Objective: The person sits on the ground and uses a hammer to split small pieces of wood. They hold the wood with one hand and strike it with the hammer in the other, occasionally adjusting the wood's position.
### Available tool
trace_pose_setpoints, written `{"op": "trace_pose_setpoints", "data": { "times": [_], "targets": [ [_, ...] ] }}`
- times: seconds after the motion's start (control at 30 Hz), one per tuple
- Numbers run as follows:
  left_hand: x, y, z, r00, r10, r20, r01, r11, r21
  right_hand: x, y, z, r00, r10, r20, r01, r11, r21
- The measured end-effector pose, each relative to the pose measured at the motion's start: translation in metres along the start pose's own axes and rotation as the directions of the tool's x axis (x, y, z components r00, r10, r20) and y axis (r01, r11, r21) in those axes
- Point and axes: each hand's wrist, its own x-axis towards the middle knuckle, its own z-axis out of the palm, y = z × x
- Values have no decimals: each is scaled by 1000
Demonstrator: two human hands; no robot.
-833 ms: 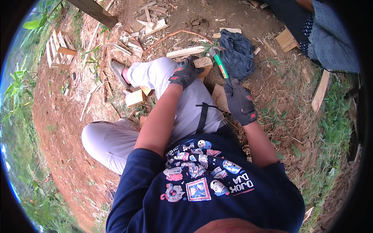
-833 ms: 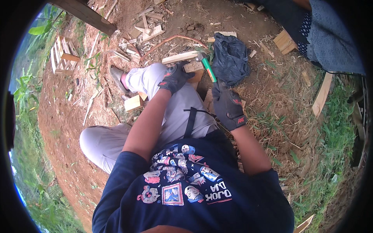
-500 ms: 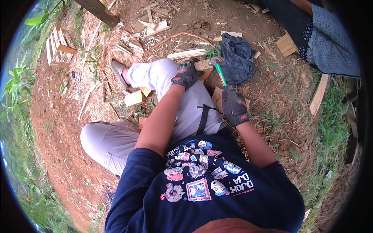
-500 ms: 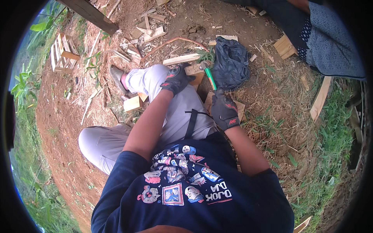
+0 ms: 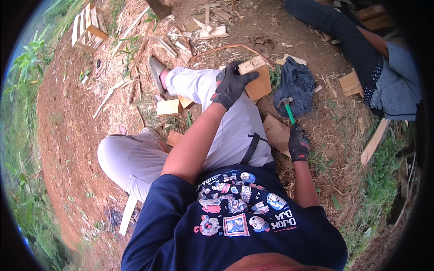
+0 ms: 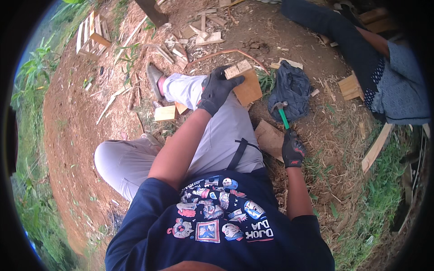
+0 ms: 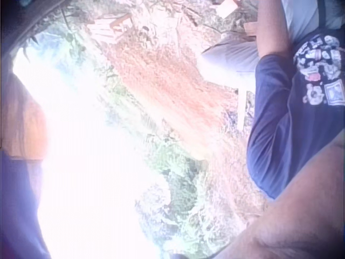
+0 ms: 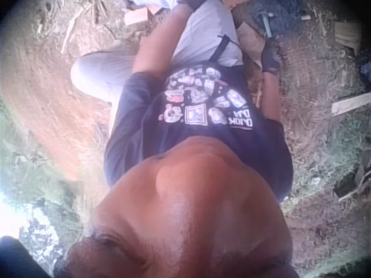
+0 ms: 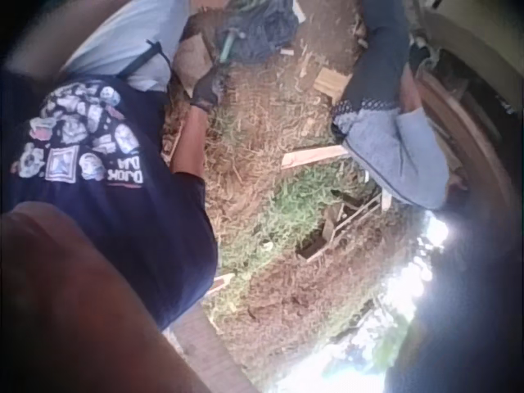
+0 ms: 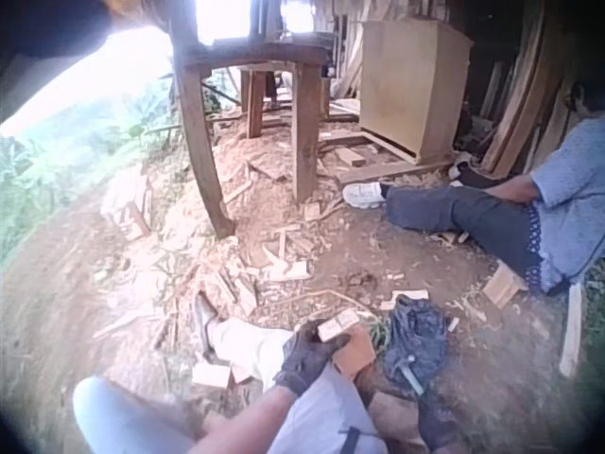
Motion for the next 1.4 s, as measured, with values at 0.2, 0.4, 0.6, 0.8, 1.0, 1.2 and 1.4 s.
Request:
{"op": "trace_pose_setpoints", "data": {
  "times": [0.2, 0.4, 0.6, 0.8, 1.0, 1.2, 1.4],
  "targets": [
    [-29, 34, -179, 921, 248, -301, -220, 968, 124, 1, -17, -8, 978, 52, 201, -18, 986, -164],
    [-68, -55, -340, 811, 214, -545, 21, 920, 392, 53, -129, -124, 850, 67, 522, 190, 885, -424],
    [-84, -61, -371, 711, 12, -703, 319, 885, 338, 90, -345, -133, 760, -602, 244, 619, 785, 7],
    [-78, -79, -402, 732, 37, -681, 215, 935, 282, 106, -520, 103, 197, -798, 569, 878, 402, 260],
    [-114, -96, -418, 653, 31, -757, 260, 930, 262, 42, -589, 225, 337, -734, 589, 897, 440, 35],
    [-119, -110, -418, 649, -5, -761, 304, 919, 252, 65, -554, 316, 583, -726, 365, 812, 510, -283],
    [-134, -141, -434, 575, 18, -818, 360, 892, 272, 11, -606, 196, 372, -552, 746, 718, 680, 145]
  ]
}}
